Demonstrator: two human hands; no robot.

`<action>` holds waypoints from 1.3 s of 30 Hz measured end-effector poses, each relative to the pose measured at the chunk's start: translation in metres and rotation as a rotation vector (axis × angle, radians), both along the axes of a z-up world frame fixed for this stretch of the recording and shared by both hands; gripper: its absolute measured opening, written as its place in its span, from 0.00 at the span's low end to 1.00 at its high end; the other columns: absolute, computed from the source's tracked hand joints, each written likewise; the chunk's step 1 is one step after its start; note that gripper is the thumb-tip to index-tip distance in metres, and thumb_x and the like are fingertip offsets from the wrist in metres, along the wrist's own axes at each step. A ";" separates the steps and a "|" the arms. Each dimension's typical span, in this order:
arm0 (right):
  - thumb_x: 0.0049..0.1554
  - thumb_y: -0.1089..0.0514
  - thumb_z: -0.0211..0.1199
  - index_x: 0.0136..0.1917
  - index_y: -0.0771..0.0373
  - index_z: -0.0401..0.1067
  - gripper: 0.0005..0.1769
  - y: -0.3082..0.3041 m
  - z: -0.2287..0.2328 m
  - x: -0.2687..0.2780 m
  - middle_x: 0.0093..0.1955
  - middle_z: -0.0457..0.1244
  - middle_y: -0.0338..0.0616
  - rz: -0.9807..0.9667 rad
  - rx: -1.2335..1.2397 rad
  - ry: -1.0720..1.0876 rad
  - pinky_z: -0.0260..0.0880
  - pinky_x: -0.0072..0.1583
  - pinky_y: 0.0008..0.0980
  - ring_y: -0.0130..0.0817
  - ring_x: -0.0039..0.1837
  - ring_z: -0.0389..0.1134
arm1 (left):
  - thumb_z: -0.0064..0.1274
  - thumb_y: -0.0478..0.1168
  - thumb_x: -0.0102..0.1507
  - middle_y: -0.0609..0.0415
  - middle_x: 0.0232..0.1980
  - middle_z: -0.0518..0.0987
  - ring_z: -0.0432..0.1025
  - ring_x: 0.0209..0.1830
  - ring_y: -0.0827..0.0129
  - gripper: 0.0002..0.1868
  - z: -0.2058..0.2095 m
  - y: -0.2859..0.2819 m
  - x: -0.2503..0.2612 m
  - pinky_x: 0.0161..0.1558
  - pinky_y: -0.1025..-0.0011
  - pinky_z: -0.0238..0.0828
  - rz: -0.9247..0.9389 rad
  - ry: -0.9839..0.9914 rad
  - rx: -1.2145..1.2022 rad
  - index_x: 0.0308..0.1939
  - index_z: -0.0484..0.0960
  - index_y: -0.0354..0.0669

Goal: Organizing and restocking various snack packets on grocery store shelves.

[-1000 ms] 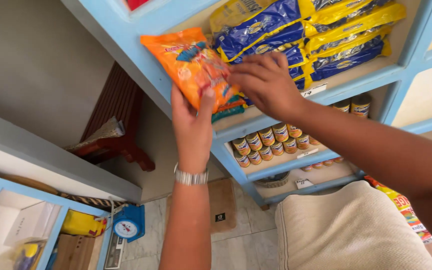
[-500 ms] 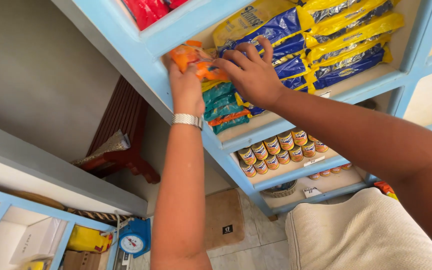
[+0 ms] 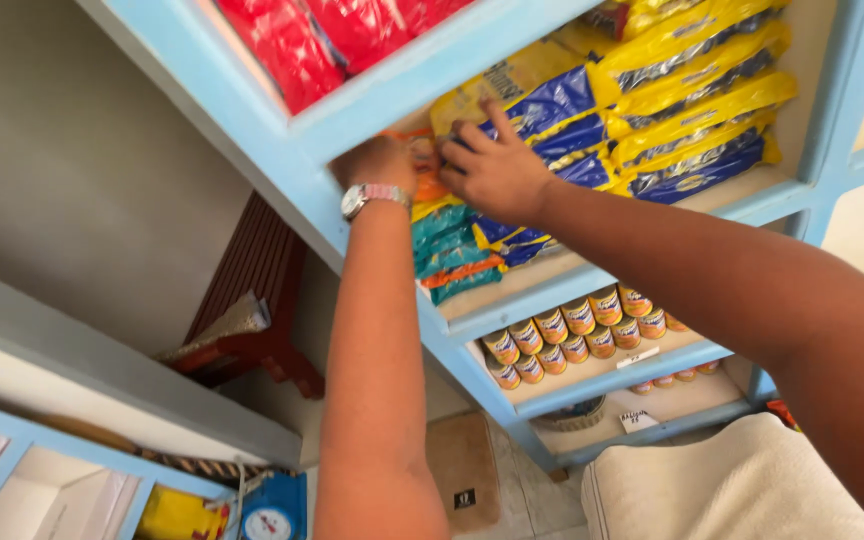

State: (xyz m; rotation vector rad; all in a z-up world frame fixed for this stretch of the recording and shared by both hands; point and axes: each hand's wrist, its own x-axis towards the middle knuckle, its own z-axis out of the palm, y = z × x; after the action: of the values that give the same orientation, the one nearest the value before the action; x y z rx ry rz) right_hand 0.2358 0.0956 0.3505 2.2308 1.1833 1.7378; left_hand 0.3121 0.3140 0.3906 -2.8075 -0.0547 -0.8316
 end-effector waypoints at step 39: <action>0.63 0.53 0.53 0.84 0.60 0.54 0.37 -0.012 -0.026 0.025 0.84 0.51 0.48 0.024 -0.219 0.045 0.43 0.81 0.48 0.38 0.85 0.45 | 0.36 0.56 0.71 0.39 0.60 0.78 0.70 0.61 0.42 0.24 -0.012 0.011 0.028 0.63 0.48 0.64 -0.287 0.042 -0.306 0.56 0.82 0.48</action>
State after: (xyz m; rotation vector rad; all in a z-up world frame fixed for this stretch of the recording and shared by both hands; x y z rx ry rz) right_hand 0.2603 0.0836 0.3241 2.1452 1.3435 1.4903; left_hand 0.3399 0.3248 0.3790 -3.1702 0.2547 -0.8901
